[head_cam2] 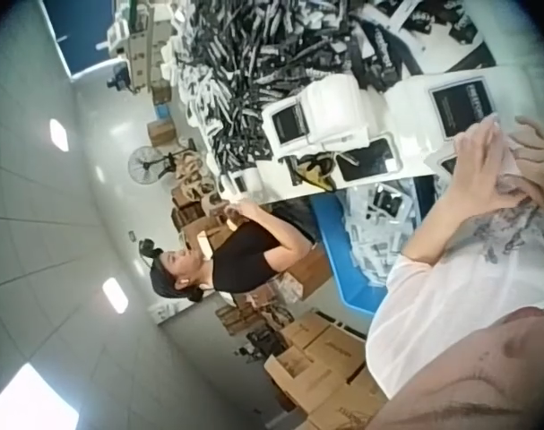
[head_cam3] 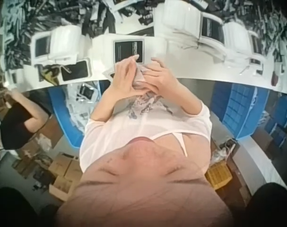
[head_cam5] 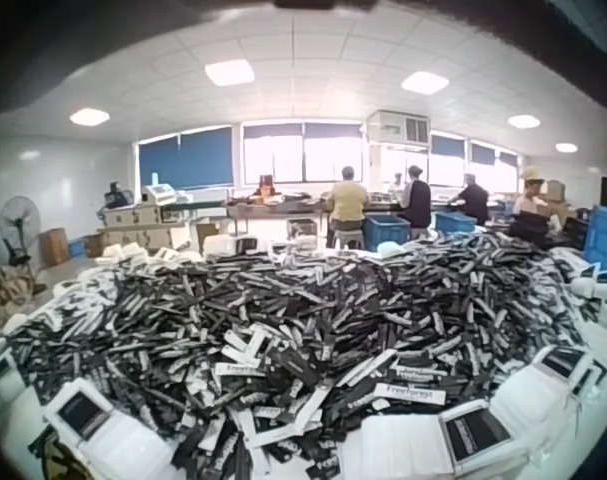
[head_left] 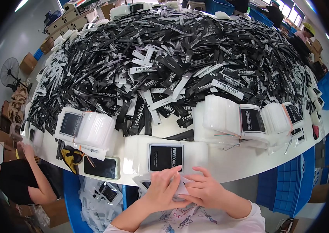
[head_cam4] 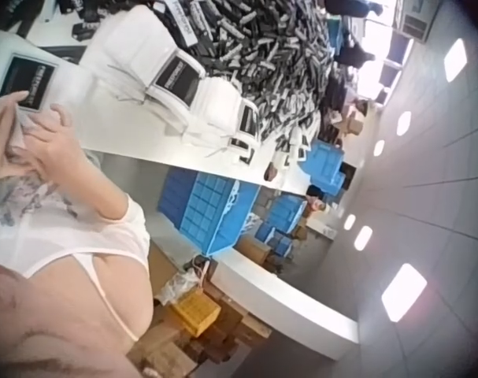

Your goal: Packing individual black and white sachets into clear plastic bags at a production table.

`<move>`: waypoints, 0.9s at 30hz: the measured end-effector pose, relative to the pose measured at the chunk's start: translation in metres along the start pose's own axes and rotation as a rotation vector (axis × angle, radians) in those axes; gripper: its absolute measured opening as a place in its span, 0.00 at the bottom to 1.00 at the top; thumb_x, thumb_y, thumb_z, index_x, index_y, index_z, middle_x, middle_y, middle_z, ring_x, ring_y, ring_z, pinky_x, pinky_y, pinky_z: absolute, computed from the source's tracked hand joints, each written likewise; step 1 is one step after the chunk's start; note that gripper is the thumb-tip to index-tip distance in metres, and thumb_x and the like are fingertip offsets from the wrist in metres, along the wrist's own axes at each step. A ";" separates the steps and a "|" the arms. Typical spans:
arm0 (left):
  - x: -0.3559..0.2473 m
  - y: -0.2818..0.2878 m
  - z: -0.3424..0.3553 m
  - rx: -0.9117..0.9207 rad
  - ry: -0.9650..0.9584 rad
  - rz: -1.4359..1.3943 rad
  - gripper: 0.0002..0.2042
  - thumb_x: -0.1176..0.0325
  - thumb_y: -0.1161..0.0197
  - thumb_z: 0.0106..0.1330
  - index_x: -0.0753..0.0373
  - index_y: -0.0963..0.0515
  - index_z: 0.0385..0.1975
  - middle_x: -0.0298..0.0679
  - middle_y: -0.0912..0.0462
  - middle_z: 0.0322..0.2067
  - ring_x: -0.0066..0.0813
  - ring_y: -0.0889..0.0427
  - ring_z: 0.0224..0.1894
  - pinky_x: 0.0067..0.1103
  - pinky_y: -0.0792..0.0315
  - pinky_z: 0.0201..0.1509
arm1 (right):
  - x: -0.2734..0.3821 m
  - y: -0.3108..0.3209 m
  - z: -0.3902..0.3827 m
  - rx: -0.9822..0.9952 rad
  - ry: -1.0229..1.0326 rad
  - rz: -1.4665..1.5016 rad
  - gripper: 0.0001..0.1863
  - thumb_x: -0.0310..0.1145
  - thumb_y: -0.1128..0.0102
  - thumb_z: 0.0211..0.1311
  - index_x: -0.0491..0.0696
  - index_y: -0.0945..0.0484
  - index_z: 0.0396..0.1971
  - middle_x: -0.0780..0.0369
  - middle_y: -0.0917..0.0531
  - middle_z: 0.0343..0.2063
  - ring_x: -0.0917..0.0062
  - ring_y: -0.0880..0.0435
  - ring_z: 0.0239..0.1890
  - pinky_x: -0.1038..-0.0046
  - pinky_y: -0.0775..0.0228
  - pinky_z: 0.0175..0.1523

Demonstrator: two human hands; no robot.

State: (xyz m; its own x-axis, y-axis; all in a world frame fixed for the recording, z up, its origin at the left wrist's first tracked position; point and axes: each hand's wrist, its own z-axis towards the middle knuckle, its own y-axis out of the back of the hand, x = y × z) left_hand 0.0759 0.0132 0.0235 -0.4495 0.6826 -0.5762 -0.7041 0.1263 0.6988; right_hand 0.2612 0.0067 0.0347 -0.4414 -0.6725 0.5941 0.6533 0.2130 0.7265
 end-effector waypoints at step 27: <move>0.004 0.013 -0.003 0.001 0.504 -0.469 0.43 0.72 0.34 0.48 0.65 0.56 0.61 0.41 0.21 0.29 0.27 0.21 0.28 0.20 0.28 0.31 | -0.011 0.012 0.019 -0.219 0.030 0.110 0.12 0.27 0.37 0.43 0.45 0.24 0.31 0.63 0.21 0.32 0.71 0.26 0.38 0.70 0.35 0.45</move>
State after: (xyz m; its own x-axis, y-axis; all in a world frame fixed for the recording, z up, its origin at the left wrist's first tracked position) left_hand 0.0632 0.0156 0.0289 -0.2985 0.1373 -0.9445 -0.8862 0.3275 0.3277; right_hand 0.2617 0.0303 0.0434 -0.3434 -0.6754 0.6526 0.8158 0.1298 0.5636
